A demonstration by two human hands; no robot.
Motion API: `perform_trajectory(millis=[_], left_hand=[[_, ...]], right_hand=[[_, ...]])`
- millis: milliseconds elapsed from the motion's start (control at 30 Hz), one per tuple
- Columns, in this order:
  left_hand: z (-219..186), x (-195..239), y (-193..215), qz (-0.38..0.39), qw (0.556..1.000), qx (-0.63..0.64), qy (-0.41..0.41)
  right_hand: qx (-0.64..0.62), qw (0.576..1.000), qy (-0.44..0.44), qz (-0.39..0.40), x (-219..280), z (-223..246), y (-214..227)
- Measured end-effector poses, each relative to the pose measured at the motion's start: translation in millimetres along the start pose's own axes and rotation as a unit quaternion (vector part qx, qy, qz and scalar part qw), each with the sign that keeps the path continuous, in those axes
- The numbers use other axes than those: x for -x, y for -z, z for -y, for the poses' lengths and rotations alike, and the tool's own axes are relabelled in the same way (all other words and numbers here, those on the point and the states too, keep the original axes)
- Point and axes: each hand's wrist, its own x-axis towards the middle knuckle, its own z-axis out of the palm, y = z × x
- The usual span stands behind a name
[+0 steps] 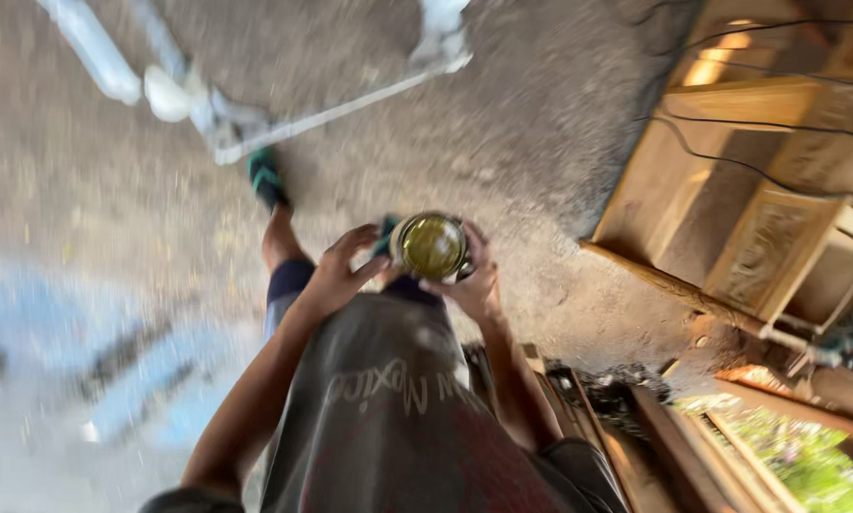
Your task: The person applies a filler paste to a white chair frame using a small metal tool. They scrape the filler from a can and spread it into joints and crevices on the chair legs and frame.
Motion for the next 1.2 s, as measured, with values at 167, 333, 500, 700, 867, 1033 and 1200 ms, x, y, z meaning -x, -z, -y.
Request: perform_trajectory(millis=[167,333,500,700,867,1033,1200], left_hand=[[89,28,-114,0.124,0.962,-0.152,0.187],[148,94,-160,0.328,0.903,-0.194,0.198],[154,91,-142,0.365,0.909,-0.058,0.192],[204,23,-84,-0.047,0.964,-0.14,0.22],[275,-41,-69,-0.137,0.954,-0.221,0.151],[341,-91,-34,-0.086,0.956,-0.26,0.101],[387,-126,-19,-0.082,0.951,-0.292,0.055]], right_hand=[[-0.059,0.996,0.065,-0.023,-10,-57,16],[-0.033,0.999,0.009,0.006,-21,-98,10],[0.041,0.998,-0.019,0.036,-60,-134,-43],[-0.044,0.992,0.014,0.115,-117,-192,-154],[-0.014,0.987,0.036,0.158,-158,-236,-231],[-0.054,0.974,0.038,0.215,-194,-261,-287],[-0.013,0.962,0.104,0.252,-237,-276,-315]])
